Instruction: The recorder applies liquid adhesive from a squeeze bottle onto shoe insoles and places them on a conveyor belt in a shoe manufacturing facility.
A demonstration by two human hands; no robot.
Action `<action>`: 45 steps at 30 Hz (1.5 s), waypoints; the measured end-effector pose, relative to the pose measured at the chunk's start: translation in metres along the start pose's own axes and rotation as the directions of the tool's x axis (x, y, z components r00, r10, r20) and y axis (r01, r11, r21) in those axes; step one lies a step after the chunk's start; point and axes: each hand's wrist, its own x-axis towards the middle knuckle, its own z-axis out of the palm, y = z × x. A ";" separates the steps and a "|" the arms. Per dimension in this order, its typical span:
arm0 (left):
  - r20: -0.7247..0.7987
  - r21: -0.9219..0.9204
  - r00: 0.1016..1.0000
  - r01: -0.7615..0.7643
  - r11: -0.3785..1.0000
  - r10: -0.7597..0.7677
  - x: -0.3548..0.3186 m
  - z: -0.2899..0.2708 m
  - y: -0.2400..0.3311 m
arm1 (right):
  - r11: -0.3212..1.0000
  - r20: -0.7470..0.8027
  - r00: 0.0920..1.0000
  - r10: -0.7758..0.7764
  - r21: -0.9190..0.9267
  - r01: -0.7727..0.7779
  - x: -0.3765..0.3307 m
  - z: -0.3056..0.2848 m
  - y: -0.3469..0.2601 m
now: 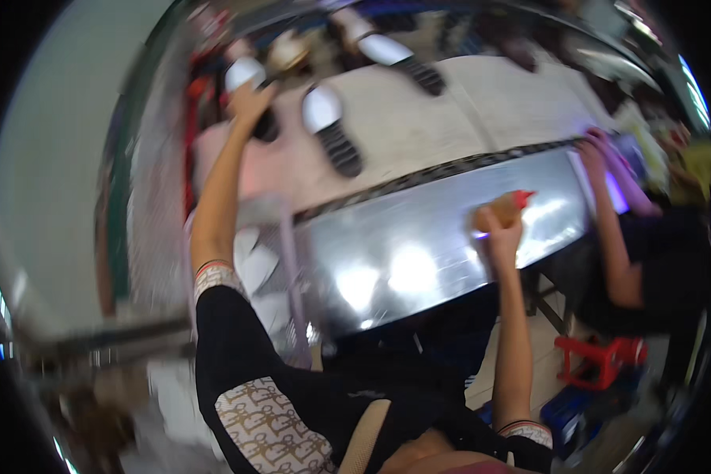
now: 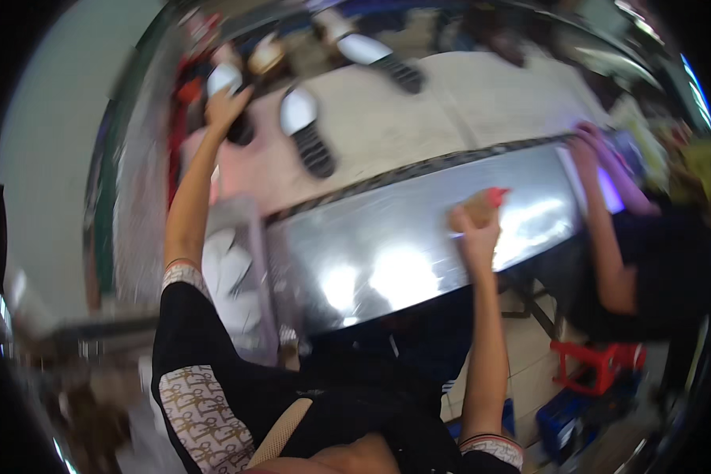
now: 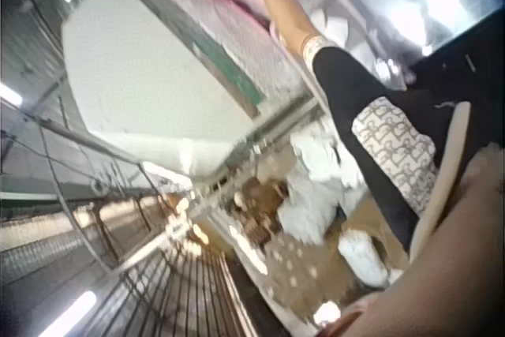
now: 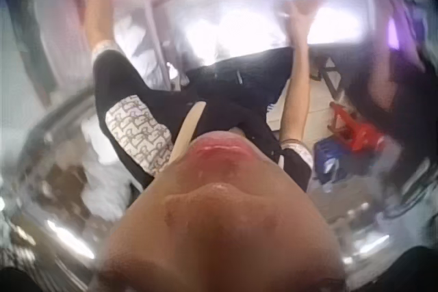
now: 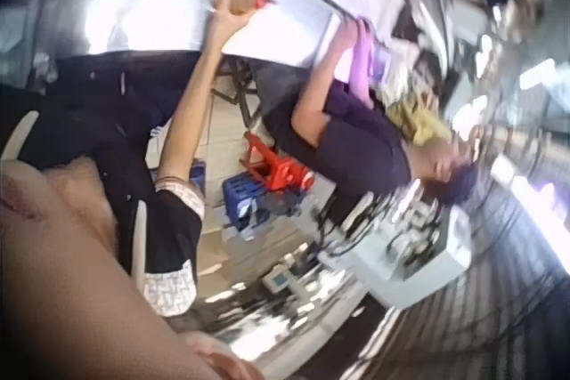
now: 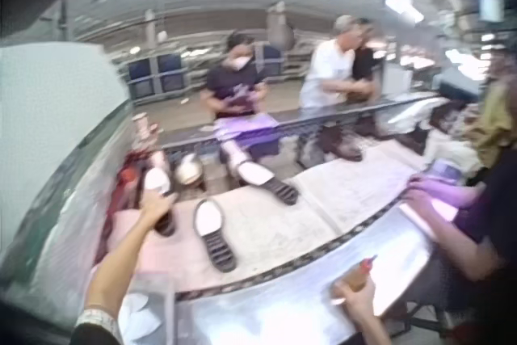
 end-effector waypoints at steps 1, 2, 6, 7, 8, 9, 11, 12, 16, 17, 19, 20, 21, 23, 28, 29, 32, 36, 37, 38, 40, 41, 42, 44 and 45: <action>0.065 -0.040 0.998 0.012 0.999 -0.009 0.017 0.023 -0.017 | 0.999 -0.037 0.999 -0.005 0.041 0.007 0.002 0.001 0.001; 0.068 0.055 0.997 0.033 0.998 -0.036 0.027 0.049 -0.028 | 0.999 -0.013 0.999 0.049 -0.009 -0.049 0.003 -0.002 0.000; 0.340 0.452 0.936 -0.077 0.889 -0.091 0.049 0.121 -0.033 | 0.990 -0.084 0.988 -0.127 -0.075 0.120 0.013 -0.015 -0.005; 0.262 0.439 0.959 -0.023 0.898 -0.103 0.049 0.123 -0.034 | 0.975 -0.086 0.977 -0.193 -0.127 0.181 0.013 -0.017 -0.007; 0.282 0.396 0.956 -0.039 0.917 -0.081 0.051 0.127 -0.031 | 0.983 -0.073 0.987 -0.142 -0.126 0.132 0.015 -0.021 -0.009; 0.291 0.344 0.956 -0.070 0.936 -0.036 0.050 0.125 -0.033 | 0.983 -0.088 0.987 -0.135 -0.135 0.123 0.014 -0.023 -0.009; 0.387 0.259 0.921 -0.059 0.964 -0.047 0.046 0.118 -0.034 | 0.981 -0.079 0.985 -0.156 -0.128 0.145 0.017 -0.027 -0.011; 0.414 0.266 0.910 -0.104 0.958 -0.016 0.043 0.113 -0.036 | 0.983 -0.082 0.985 -0.150 -0.115 0.140 0.017 -0.028 -0.011; 0.494 0.344 0.868 -0.238 0.909 0.041 0.017 0.085 -0.029 | 0.988 -0.083 0.986 -0.145 -0.071 0.140 0.019 -0.030 -0.011; 0.499 0.361 0.862 -0.301 0.882 0.090 0.008 0.075 -0.018 | 0.985 -0.085 0.983 -0.163 -0.076 0.156 0.019 -0.030 -0.010; 0.635 0.352 0.753 -0.483 0.802 0.174 -0.009 0.042 0.020 | 0.977 -0.086 0.977 -0.195 -0.100 0.187 0.019 -0.031 -0.009; 0.711 0.362 0.684 -0.552 0.751 0.160 -0.019 0.018 0.047 | 0.973 -0.087 0.973 -0.212 -0.114 0.202 0.020 -0.031 -0.008; 0.686 0.274 0.666 -0.608 0.745 0.291 -0.038 -0.005 0.080 | 0.967 -0.070 0.971 -0.230 -0.129 0.220 0.019 -0.031 -0.007; 0.676 -0.130 0.523 -0.610 0.782 0.519 -0.076 -0.058 0.167 | 0.961 -0.056 0.968 -0.245 -0.143 0.235 0.020 -0.031 -0.006; 0.251 -0.850 0.128 -0.446 0.281 0.960 -0.222 -0.209 0.358 | 0.979 0.122 0.974 -0.192 -0.046 0.199 0.011 -0.030 -0.003; 0.107 -0.934 0.078 -0.333 0.127 0.991 -0.250 -0.235 0.382 | 0.990 0.181 0.975 -0.130 -0.035 0.139 0.013 -0.031 -0.007; -0.072 -0.958 -0.075 -0.271 -0.090 0.995 -0.314 -0.313 0.422 | 0.995 0.236 0.967 -0.095 -0.004 0.099 0.019 -0.034 -0.024; -0.120 -0.959 -0.204 -0.228 -0.166 0.972 -0.368 -0.326 0.438 | 0.991 0.179 0.975 -0.128 -0.012 0.132 0.026 -0.042 -0.049; -0.109 -0.962 -0.223 -0.222 -0.159 0.969 -0.381 -0.323 0.438 | 0.990 0.170 0.976 -0.133 -0.011 0.137 0.023 -0.046 -0.050; -0.099 -0.964 -0.233 -0.220 -0.152 0.967 -0.392 -0.321 0.438 | 0.990 0.159 0.978 -0.134 -0.011 0.138 0.017 -0.051 -0.050; -0.080 -0.969 -0.244 -0.210 -0.133 0.966 -0.413 -0.314 0.437 | 0.990 0.138 0.982 -0.131 -0.031 0.136 0.003 -0.061 -0.043; -0.074 -0.971 -0.238 -0.204 -0.124 0.968 -0.423 -0.308 0.436 | 0.989 0.130 0.984 -0.121 -0.067 0.131 0.000 -0.065 -0.039; -0.066 -0.973 -0.230 -0.200 -0.113 0.971 -0.433 -0.302 0.434 | 0.987 0.127 0.986 -0.112 -0.103 0.126 -0.006 -0.071 -0.033; -0.032 -0.974 -0.236 -0.212 -0.084 0.971 -0.446 -0.299 0.433 | 0.972 0.119 0.977 -0.179 -0.131 0.194 0.001 -0.076 -0.028; -0.009 -0.971 -0.243 -0.228 -0.066 0.970 -0.452 -0.297 0.434 | 0.962 0.111 0.968 -0.225 -0.130 0.238 0.007 -0.075 -0.026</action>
